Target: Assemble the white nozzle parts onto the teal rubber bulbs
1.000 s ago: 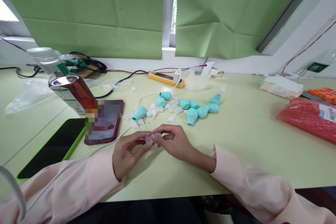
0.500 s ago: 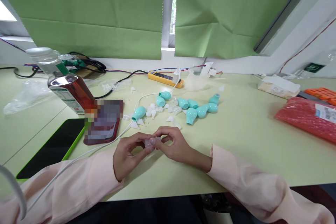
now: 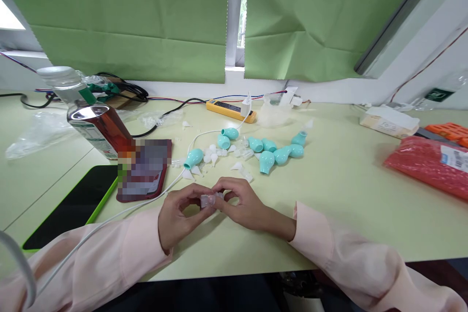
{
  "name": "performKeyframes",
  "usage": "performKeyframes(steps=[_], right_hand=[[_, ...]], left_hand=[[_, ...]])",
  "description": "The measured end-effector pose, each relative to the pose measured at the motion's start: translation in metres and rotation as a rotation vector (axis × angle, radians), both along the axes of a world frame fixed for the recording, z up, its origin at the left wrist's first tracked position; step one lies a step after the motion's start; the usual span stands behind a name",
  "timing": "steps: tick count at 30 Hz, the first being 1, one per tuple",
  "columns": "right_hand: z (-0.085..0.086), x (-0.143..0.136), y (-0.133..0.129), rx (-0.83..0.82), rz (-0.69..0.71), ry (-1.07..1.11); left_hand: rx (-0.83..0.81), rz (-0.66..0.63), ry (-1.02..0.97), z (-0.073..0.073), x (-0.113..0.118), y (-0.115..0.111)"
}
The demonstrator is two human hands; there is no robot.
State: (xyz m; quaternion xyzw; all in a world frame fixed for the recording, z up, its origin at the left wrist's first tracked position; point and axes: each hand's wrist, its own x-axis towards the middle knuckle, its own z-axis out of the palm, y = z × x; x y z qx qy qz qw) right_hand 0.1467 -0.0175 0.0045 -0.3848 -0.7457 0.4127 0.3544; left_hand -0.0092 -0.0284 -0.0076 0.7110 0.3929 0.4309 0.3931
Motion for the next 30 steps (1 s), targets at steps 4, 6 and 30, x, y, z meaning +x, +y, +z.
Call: performKeyframes(steps=[4, 6, 30], right_hand=[[0.0, -0.002, -0.002, -0.036, 0.042, -0.018], [0.001, -0.001, 0.0, 0.059, 0.015, -0.06], [0.056, 0.077, 0.033, 0.555, -0.019, -0.599]], left_hand=[[-0.034, -0.034, -0.004, 0.001, -0.001, 0.0], [-0.06, -0.019, -0.009, 0.001, -0.001, 0.0], [-0.333, 0.018, -0.306, 0.005, 0.001, 0.005]])
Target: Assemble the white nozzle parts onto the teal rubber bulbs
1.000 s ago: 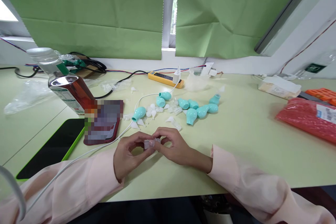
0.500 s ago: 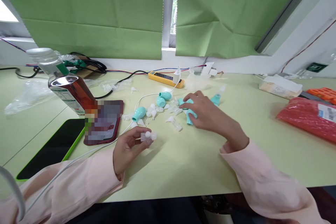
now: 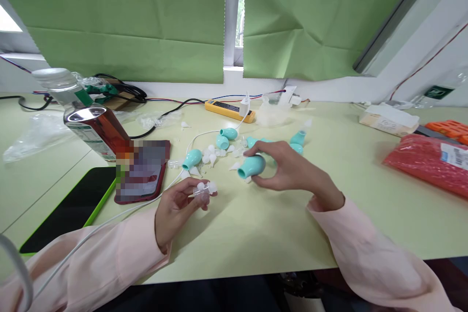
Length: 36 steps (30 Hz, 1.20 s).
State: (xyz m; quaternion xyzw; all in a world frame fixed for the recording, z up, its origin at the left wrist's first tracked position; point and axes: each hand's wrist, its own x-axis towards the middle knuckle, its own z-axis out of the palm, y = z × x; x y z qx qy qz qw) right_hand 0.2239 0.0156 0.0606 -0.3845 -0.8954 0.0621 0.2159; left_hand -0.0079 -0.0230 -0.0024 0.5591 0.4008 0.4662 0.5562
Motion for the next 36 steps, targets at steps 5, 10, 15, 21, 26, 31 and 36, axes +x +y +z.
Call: performKeyframes(steps=[5, 10, 15, 21, 26, 31, 36], right_hand=[[-0.013, -0.024, -0.013, -0.135, 0.102, 0.194], [-0.024, -0.026, -0.011, -0.118, 0.074, 0.305], [-0.026, -0.026, -0.012, -0.07, 0.081, 0.315], [-0.029, -0.03, -0.013, -0.065, 0.102, 0.354], [-0.033, -0.032, -0.013, -0.035, 0.169, 0.388], [-0.036, -0.033, -0.013, -0.011, 0.186, 0.398], [-0.037, -0.034, -0.011, -0.095, 0.132, 0.393]], left_hand=[[0.031, -0.021, 0.0, 0.001, -0.001, -0.001], [0.023, -0.033, 0.001, 0.001, -0.002, -0.001], [0.02, -0.032, 0.007, 0.001, -0.001, -0.001], [0.018, -0.028, 0.025, 0.0, -0.003, 0.0], [0.019, -0.011, 0.033, -0.001, -0.003, 0.001], [0.017, -0.02, -0.008, -0.004, -0.002, 0.003], [0.047, -0.01, -0.002, -0.006, -0.002, 0.002]])
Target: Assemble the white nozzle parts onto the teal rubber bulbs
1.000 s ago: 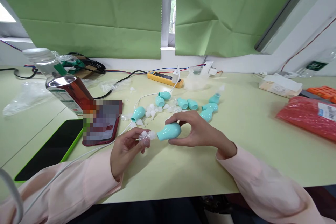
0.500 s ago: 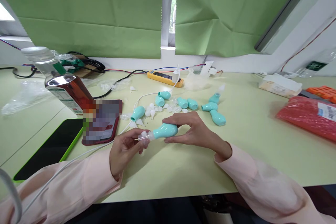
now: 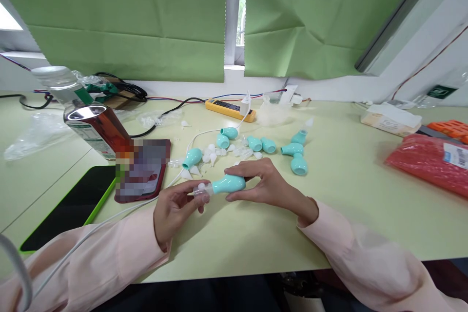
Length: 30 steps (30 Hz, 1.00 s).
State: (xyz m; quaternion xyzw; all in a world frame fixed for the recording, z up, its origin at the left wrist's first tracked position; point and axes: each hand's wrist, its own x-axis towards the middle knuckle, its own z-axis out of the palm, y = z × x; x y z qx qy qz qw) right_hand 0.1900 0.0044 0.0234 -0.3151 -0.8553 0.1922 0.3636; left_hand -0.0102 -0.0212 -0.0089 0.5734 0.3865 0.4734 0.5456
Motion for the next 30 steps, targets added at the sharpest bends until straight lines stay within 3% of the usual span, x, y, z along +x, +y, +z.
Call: performKeyframes(steps=[6, 16, 30], right_hand=[[0.0005, -0.0038, -0.0013, -0.135, -0.059, 0.004], [-0.0012, 0.0005, 0.0027, -0.582, -0.101, 0.014], [0.0032, -0.0028, 0.0066, -0.935, -0.001, 0.093]], left_hand=[[0.149, 0.064, 0.135, -0.0002, -0.0007, -0.0016], [0.623, 0.108, 0.362, -0.0038, -0.0045, -0.001], [0.836, 0.033, 0.481, -0.0019, -0.0066, -0.0023]])
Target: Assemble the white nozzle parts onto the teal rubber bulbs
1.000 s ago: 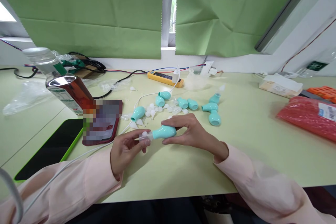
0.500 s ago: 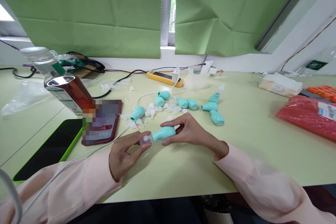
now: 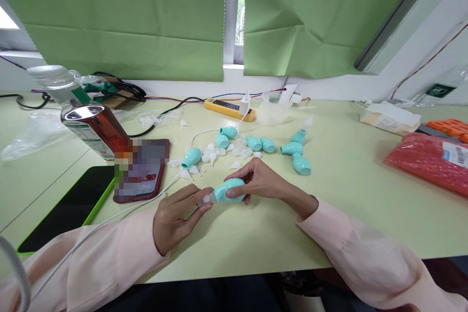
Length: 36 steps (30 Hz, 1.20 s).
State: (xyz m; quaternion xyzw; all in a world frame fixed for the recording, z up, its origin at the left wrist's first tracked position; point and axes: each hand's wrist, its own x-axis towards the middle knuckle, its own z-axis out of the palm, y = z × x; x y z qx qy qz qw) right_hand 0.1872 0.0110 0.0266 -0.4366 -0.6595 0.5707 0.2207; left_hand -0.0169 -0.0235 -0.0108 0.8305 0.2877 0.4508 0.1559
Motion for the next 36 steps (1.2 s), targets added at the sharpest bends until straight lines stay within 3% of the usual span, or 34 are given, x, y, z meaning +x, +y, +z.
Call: performKeyframes(steps=[11, 17, 19, 21, 24, 26, 28, 30, 36], right_hand=[[-0.001, -0.002, 0.002, -0.168, 0.078, -0.028], [-0.006, -0.003, 0.001, -0.321, 0.125, -0.011], [-0.004, -0.002, -0.001, -0.28, 0.126, -0.063], [0.0, -0.002, -0.005, -0.166, 0.086, -0.124], [0.007, -0.002, -0.009, 0.08, 0.031, -0.157], [0.009, -0.002, -0.009, 0.273, 0.02, -0.158], [0.006, -0.002, -0.007, 0.423, 0.0, -0.169], [0.001, -0.002, -0.006, 0.458, -0.02, -0.177], [-0.009, -0.009, -0.009, 0.174, -0.174, -0.058]], left_hand=[[0.15, -0.056, 0.055, -0.004, 0.001, -0.001], [0.142, -0.081, 0.032, -0.003, 0.001, -0.001], [0.01, -0.09, 0.001, -0.002, 0.001, 0.001], [-0.256, -0.071, -0.076, 0.0, 0.002, 0.005], [-0.726, -0.051, -0.297, 0.003, 0.004, 0.01], [-0.921, -0.085, -0.417, 0.005, 0.006, 0.012], [-1.01, -0.12, -0.471, 0.007, 0.006, 0.013], [-1.03, -0.141, -0.489, 0.007, 0.007, 0.013], [-0.915, -0.038, -0.491, 0.003, 0.007, 0.009]])
